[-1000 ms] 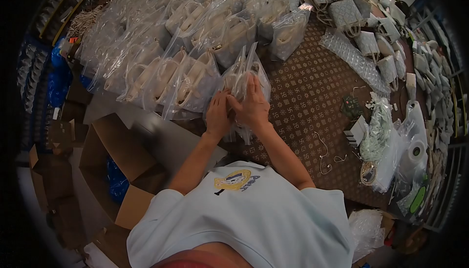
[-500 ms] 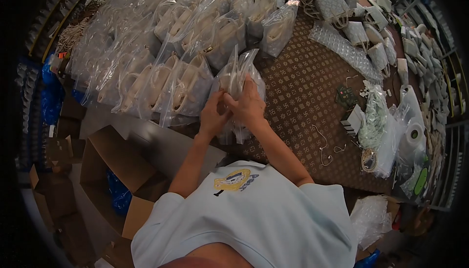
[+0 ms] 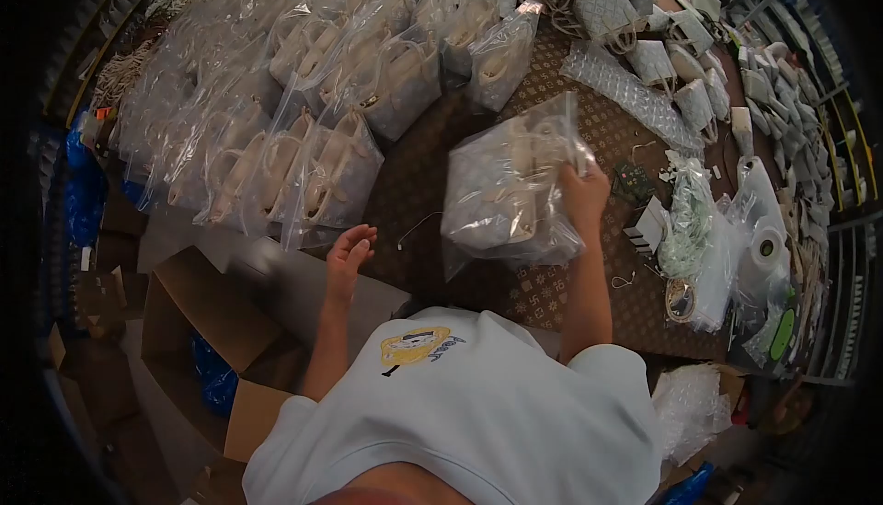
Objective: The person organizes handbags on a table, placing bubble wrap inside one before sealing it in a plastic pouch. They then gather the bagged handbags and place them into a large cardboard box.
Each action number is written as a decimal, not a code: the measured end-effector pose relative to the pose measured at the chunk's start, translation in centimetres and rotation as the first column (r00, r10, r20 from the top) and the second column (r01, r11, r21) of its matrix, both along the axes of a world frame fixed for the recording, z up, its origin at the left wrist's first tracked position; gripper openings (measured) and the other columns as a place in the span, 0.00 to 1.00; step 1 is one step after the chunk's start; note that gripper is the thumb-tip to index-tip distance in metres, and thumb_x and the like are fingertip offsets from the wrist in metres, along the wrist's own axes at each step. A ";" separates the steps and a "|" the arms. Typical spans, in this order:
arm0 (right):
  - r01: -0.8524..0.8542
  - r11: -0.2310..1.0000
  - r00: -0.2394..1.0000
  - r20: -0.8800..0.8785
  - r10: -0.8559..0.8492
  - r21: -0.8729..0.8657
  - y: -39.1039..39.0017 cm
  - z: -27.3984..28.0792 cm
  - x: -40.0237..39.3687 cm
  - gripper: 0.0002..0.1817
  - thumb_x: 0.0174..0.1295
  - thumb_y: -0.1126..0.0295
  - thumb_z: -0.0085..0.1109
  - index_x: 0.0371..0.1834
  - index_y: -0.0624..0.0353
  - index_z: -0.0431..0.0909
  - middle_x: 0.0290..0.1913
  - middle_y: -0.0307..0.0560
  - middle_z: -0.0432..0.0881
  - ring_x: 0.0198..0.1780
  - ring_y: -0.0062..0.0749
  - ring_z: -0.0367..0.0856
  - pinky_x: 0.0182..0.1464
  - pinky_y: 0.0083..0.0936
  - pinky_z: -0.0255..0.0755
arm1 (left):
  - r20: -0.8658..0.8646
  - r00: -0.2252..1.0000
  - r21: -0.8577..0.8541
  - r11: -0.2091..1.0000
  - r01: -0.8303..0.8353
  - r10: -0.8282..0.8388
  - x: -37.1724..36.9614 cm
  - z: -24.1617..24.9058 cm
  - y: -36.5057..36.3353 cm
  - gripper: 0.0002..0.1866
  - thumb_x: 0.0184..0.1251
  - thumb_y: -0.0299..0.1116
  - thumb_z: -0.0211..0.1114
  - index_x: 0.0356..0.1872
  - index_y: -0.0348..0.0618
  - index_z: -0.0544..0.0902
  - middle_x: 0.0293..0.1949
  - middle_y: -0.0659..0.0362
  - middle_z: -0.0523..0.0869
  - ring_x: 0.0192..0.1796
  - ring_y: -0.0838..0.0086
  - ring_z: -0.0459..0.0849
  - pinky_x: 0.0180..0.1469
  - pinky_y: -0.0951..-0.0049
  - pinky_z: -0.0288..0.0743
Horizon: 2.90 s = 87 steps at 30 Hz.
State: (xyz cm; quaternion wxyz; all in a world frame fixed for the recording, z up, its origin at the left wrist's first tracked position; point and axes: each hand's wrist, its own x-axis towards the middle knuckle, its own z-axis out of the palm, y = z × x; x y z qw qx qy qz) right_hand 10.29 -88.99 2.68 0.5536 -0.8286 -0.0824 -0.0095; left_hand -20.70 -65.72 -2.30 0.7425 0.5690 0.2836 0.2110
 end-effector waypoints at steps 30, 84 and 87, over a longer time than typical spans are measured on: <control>-0.091 0.296 0.851 0.080 0.518 -0.951 19.7 -1.6 16.4 0.19 0.50 0.57 0.64 0.42 0.57 0.81 0.58 0.50 0.72 0.57 0.47 0.74 0.56 0.38 0.70 | -0.644 0.691 0.291 0.941 -0.175 0.328 -13.0 -8.1 -6.2 0.18 0.62 0.35 0.61 0.51 0.39 0.77 0.46 0.53 0.83 0.47 0.71 0.81 0.49 0.74 0.73; -0.223 0.145 0.687 -0.050 0.725 -0.964 3.7 0.3 10.2 0.09 0.51 0.70 0.54 0.31 0.60 0.82 0.41 0.50 0.83 0.50 0.39 0.79 0.50 0.29 0.73 | -0.828 0.559 -0.049 0.999 -0.011 -0.035 -18.9 -19.2 -8.5 0.15 0.58 0.40 0.57 0.40 0.41 0.81 0.25 0.60 0.78 0.23 0.76 0.74 0.21 0.74 0.67; -0.300 0.114 0.750 -0.160 0.641 -0.947 3.7 2.1 9.0 0.23 0.47 0.67 0.61 0.50 0.56 0.75 0.58 0.55 0.70 0.51 0.46 0.77 0.52 0.38 0.72 | -0.834 0.551 -0.023 0.995 -0.096 0.034 -18.4 -19.4 -9.3 0.18 0.59 0.41 0.57 0.43 0.40 0.81 0.30 0.57 0.81 0.30 0.74 0.78 0.31 0.71 0.72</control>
